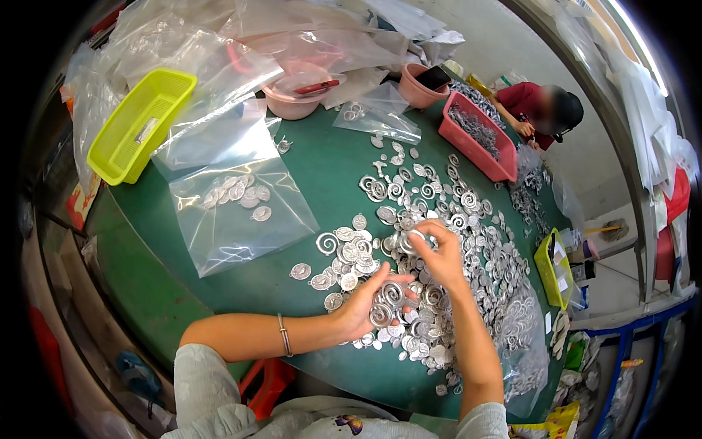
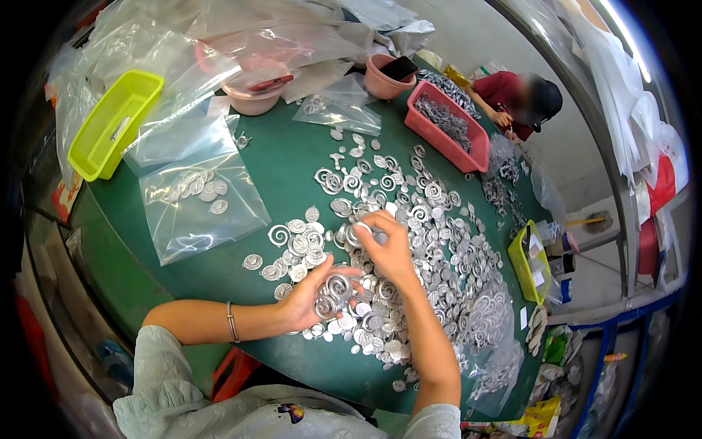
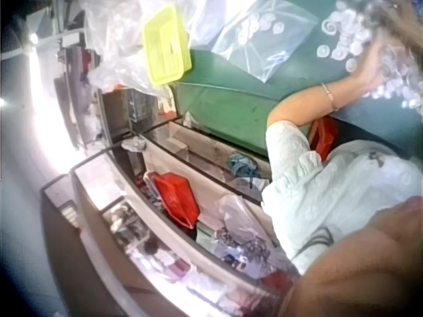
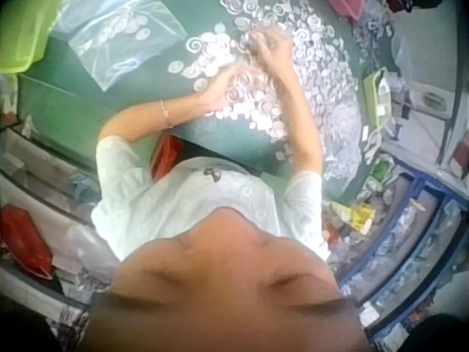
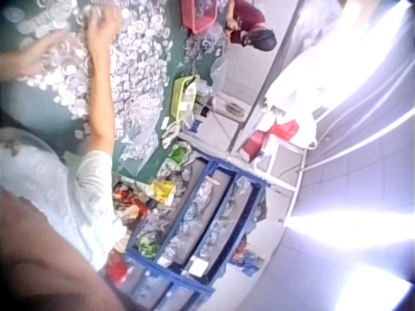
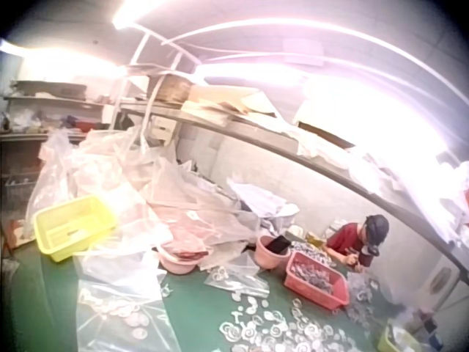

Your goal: The person sorts and stacks small spiral-shaped metal parts from a large pile on a workbench, placing them into clear plastic bags and a small plastic container.

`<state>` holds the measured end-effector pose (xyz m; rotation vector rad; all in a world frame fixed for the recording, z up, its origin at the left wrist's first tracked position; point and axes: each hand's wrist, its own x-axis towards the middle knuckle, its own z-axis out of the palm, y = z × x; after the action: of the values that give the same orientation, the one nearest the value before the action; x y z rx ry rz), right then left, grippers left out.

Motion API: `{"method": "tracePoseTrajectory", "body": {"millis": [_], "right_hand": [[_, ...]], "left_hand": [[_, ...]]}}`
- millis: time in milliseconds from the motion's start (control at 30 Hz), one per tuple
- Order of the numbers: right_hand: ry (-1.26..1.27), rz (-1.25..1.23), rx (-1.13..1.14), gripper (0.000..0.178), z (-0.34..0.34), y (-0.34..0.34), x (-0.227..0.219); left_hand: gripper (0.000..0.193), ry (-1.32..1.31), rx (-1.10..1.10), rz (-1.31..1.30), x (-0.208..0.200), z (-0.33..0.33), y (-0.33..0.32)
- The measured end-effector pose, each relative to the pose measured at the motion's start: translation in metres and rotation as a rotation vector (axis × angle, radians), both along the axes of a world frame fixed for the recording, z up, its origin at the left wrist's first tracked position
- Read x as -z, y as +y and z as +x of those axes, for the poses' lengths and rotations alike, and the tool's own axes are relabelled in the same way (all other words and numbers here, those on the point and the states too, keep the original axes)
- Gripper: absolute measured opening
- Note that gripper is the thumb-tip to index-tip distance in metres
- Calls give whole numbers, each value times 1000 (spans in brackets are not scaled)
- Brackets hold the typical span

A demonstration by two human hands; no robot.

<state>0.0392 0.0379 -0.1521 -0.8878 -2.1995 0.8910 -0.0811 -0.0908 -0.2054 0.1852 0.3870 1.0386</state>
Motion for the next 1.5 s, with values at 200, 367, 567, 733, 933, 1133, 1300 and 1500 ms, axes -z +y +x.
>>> {"method": "tracePoseTrajectory", "body": {"millis": [200, 367, 567, 733, 933, 1133, 1300, 1500], "right_hand": [[-153, -577, -362, 11, 20, -9, -21], [-174, -126, -113, 13, 8, -7, -24], [-173, 215, -29, 43, -25, 45, 22], [-379, 352, 39, 52, -50, 69, 56], [-261, 350, -86, 30, -44, 40, 44], [-143, 257, -1, 17, -9, 23, 27], [178, -608, -35, 12, 11, -7, -19], [-190, -263, -22, 21, 19, 6, -19]], "left_hand": [[56, -5, -69, -16, 2, 2, 0], [46, 65, -19, 48, -4, -2, -2], [39, -28, 123, 58, -3, 1, -3], [40, 38, 184, 165, -1, -1, 2], [36, 43, 149, 167, -2, -3, -3], [40, 76, 97, 127, -1, 1, -4], [52, 31, -59, -18, -5, 2, -3], [36, 117, -115, 20, -13, -3, -1]]}}
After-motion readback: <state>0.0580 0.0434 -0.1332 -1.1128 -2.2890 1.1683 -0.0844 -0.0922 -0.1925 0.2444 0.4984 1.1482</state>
